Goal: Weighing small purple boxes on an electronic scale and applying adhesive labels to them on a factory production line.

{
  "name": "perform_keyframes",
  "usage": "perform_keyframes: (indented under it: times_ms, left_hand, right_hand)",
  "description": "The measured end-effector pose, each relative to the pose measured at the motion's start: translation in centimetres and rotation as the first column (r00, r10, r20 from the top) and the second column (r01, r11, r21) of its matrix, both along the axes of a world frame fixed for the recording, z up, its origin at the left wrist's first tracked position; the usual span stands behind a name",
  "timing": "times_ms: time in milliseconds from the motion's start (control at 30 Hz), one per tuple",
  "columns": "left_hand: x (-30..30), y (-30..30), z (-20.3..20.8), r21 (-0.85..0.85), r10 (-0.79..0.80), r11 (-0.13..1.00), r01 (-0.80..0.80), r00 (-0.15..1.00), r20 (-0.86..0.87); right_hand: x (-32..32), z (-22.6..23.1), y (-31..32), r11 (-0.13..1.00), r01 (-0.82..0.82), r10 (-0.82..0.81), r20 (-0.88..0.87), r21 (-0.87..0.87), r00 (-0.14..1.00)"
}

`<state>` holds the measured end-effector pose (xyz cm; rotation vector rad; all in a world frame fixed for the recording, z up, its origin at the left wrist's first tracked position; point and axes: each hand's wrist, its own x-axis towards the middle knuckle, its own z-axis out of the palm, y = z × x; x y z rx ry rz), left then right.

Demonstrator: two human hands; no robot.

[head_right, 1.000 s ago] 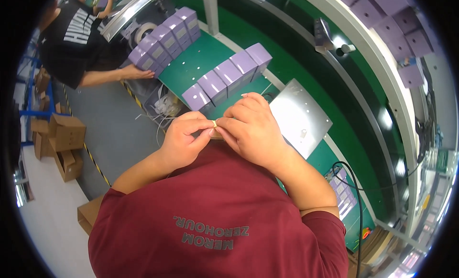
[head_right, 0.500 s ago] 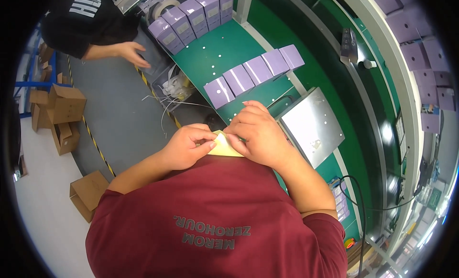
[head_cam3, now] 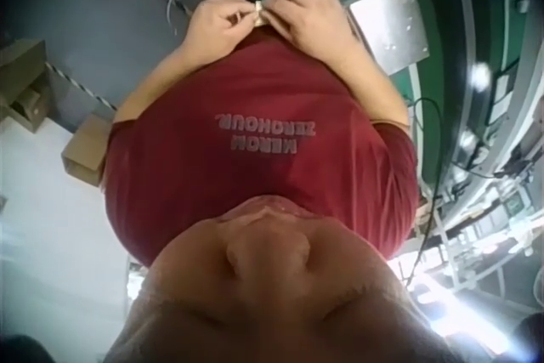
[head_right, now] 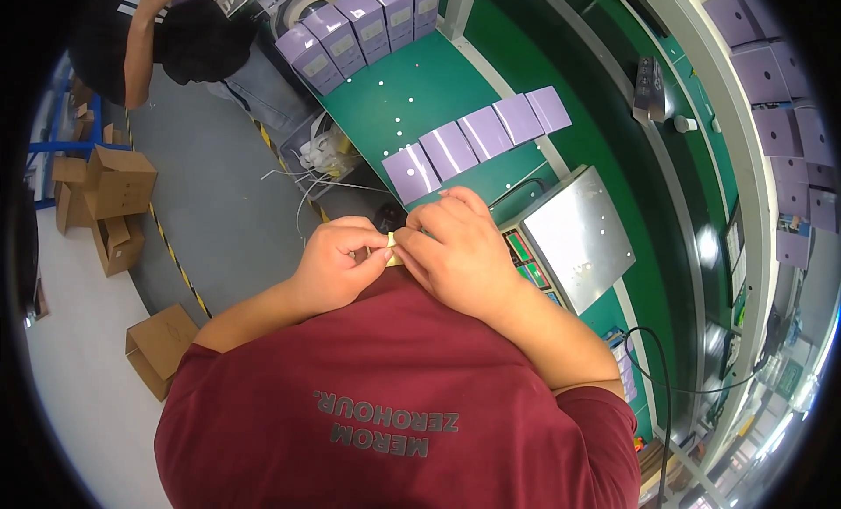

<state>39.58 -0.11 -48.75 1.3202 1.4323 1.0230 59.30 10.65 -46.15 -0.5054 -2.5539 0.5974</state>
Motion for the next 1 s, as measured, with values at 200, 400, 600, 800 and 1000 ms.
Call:
perform_keyframes:
  times_ms: [200,400,600,800,1000]
  left_hand:
    - [0.0,0.4,-0.7,0.220,-0.046,0.972,0.083,0.984,-0.170]
    - [0.6,0.3,-0.6,0.195,-0.071,0.975,0.107,0.981,-0.181]
    - [0.2,0.1,-1.8,-0.285,-0.237,0.924,0.256,0.966,0.100]
    - [-0.2,-0.1,-4.0,-0.147,-0.266,0.945,0.291,0.949,0.171]
    - [0.3,0.2,-4.7,-0.360,0.052,0.923,0.135,0.884,0.465]
  right_hand:
    - [0.2,0.0,0.0,0.998,-0.039,0.041,0.033,-0.052,0.999]
    - [0.9,-0.3,0.1,0.994,-0.059,0.064,0.044,-0.092,0.997]
    - [1.9,-2.2,2.3,0.995,0.030,-0.030,0.003,-0.099,1.000]
    - [1.6,-8.4,8.8,0.974,0.221,-0.221,-0.010,0.056,0.975]
    - [0.2,-10.1,10.9,0.967,0.145,-0.180,0.161,0.208,0.970]
